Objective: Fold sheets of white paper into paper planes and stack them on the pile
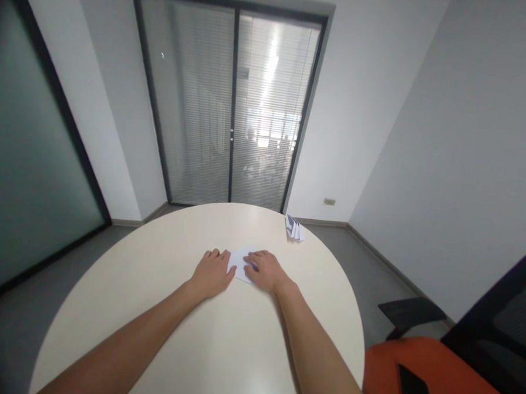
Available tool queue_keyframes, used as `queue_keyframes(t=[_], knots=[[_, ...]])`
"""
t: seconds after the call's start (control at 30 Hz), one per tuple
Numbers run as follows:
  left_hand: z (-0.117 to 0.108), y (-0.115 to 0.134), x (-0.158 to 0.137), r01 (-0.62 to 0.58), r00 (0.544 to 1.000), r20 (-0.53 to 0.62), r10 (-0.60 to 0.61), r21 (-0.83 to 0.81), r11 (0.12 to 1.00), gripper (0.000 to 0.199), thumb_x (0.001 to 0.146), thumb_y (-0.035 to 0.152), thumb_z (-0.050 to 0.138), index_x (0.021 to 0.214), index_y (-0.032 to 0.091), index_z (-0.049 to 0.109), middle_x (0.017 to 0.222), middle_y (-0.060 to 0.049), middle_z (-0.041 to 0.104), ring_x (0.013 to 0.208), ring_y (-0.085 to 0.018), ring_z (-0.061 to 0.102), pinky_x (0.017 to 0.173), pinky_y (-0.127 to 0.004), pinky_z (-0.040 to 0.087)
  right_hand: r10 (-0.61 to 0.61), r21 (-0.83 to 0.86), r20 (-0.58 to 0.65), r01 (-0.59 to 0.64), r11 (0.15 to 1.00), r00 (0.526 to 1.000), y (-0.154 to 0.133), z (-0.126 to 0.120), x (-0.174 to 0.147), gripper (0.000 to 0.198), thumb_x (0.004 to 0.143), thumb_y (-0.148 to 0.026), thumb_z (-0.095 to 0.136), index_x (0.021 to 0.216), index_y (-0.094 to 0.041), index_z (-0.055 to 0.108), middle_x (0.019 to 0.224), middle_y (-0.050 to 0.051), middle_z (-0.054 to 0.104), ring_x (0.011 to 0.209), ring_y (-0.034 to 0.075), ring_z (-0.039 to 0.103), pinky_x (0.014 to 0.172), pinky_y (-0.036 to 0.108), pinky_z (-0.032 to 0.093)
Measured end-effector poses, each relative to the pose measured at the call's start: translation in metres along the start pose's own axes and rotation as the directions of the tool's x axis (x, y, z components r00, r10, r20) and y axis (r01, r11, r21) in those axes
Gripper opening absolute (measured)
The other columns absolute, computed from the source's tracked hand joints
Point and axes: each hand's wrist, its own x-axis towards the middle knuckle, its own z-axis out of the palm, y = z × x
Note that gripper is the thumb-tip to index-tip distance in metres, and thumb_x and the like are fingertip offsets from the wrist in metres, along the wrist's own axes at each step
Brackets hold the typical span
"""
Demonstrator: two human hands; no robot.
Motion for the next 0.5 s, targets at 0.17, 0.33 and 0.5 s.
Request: queue_keyframes(t=[0.17,0.33,0.5], knots=[[0.002,-0.024,0.004,0.008,1.0,-0.005,-0.008,-0.022,1.0,0.045,0.098,0.046,0.039,0.116,0.011,0.062,0.112,-0.019,0.069,0.111,-0.034,0.06,0.106,-0.051,0.03,-0.086,0.193,-0.026,0.089,0.977,0.996,0.002,0.001,0.002,0.04,0.078,-0.008,0.052,0.107,-0.02,0.077,0.115,0.007,0.074,0.109,0.022,0.065,0.101,0.035,0.047],[0.012,-0.039,0.004,-0.032,0.998,0.055,0.04,-0.141,0.989,0.052,0.096,0.05,0.043,0.135,0.016,0.05,0.139,-0.017,0.057,0.132,-0.032,0.049,0.117,-0.054,0.019,-0.126,0.277,-0.015,0.125,0.953,0.992,0.003,0.004,0.001,0.038,0.074,-0.008,0.056,0.103,-0.021,0.077,0.113,0.006,0.074,0.106,0.022,0.066,0.095,0.034,0.05],[0.016,-0.042,0.003,-0.097,0.982,0.129,0.135,-0.27,0.958,0.061,0.092,0.051,0.05,0.144,0.02,0.041,0.151,-0.013,0.046,0.143,-0.029,0.037,0.119,-0.05,0.023,-0.097,0.235,0.0,0.094,0.967,0.995,-0.009,-0.002,-0.001,0.029,0.079,-0.015,0.058,0.101,-0.021,0.076,0.109,0.007,0.071,0.088,0.02,0.067,0.084,0.033,0.053]])
